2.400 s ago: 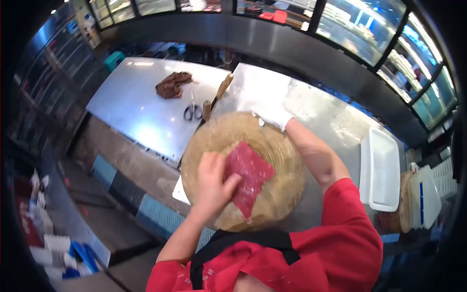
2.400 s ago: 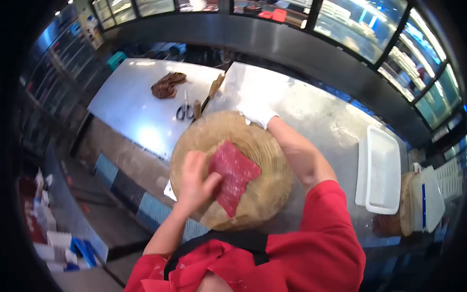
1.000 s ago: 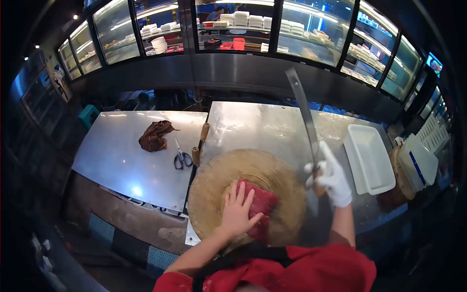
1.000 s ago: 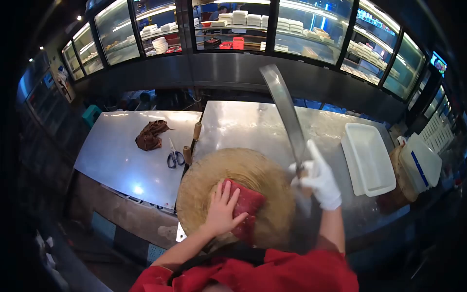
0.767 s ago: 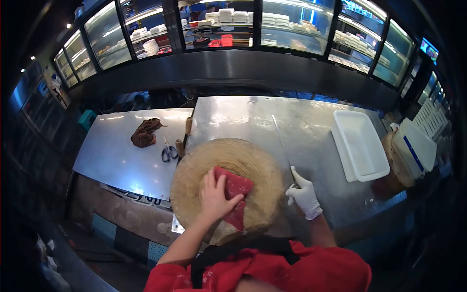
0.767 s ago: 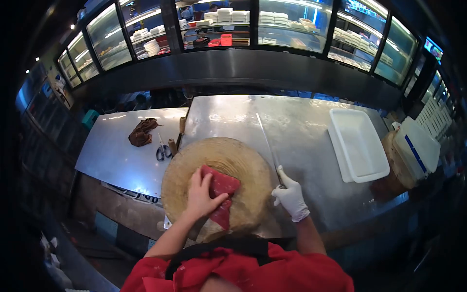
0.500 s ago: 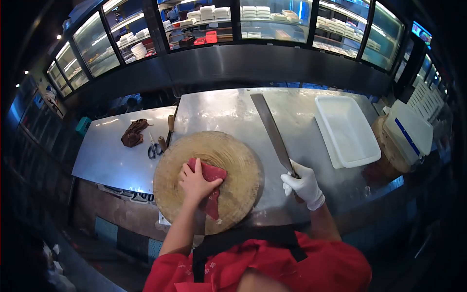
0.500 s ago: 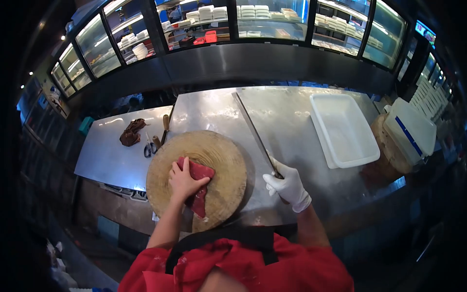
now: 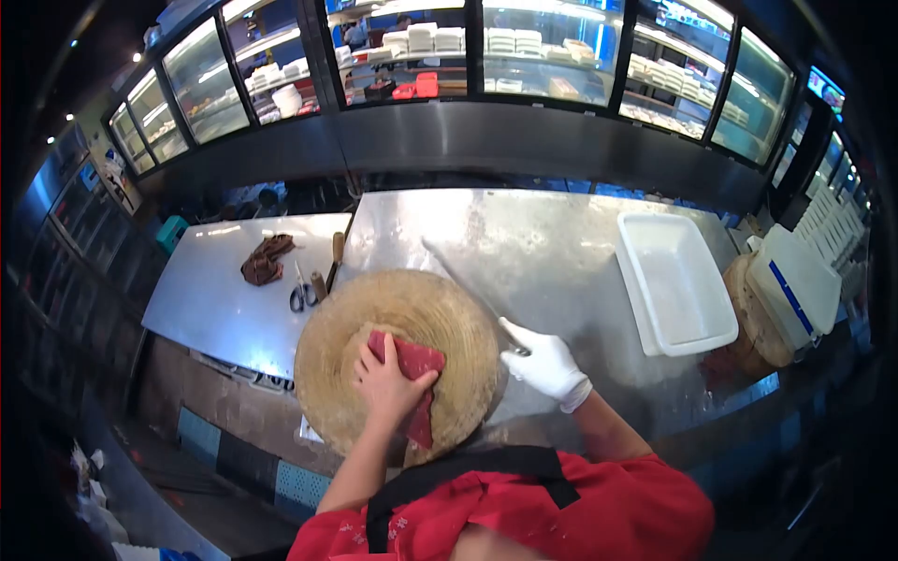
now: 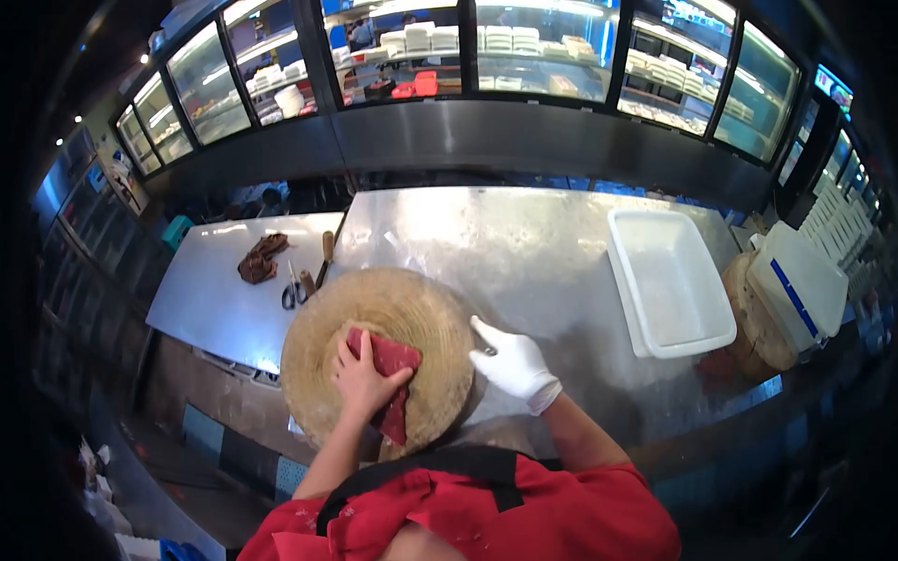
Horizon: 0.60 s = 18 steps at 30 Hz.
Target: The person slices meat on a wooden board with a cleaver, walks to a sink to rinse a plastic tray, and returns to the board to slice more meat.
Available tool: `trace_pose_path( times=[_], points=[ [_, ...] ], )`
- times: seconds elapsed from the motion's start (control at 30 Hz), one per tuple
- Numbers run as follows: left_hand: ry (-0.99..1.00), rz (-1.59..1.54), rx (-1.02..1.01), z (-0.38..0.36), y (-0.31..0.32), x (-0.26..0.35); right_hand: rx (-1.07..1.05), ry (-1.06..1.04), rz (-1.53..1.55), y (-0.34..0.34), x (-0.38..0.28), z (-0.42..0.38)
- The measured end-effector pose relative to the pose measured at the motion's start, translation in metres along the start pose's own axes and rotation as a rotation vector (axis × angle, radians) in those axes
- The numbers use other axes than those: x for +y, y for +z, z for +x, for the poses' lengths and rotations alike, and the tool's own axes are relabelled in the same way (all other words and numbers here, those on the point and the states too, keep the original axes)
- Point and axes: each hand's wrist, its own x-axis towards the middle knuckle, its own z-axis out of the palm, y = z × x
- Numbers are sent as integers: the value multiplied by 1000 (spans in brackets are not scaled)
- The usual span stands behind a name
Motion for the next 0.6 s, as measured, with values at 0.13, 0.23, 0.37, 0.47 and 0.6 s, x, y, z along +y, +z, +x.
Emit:
trace_pose_path(
  times=[0.13, 0.23, 0.37, 0.47, 0.6],
  points=[
    [101, 20, -53, -3, -6, 0, 40, -278, -281, 26, -16, 34],
    [168, 67, -135, 4, -2, -7, 35, -380, -502, 60, -6, 60],
    [235, 103, -149, 16, 3, -31, 23, -442, -602, 86, -11, 72],
    [486, 100, -162, 30, -11, -58, 73, -515, -587, 118, -11, 77],
    [609, 67, -186, 48, -17, -84, -98, -583, -482, 130, -19, 85]
  ],
)
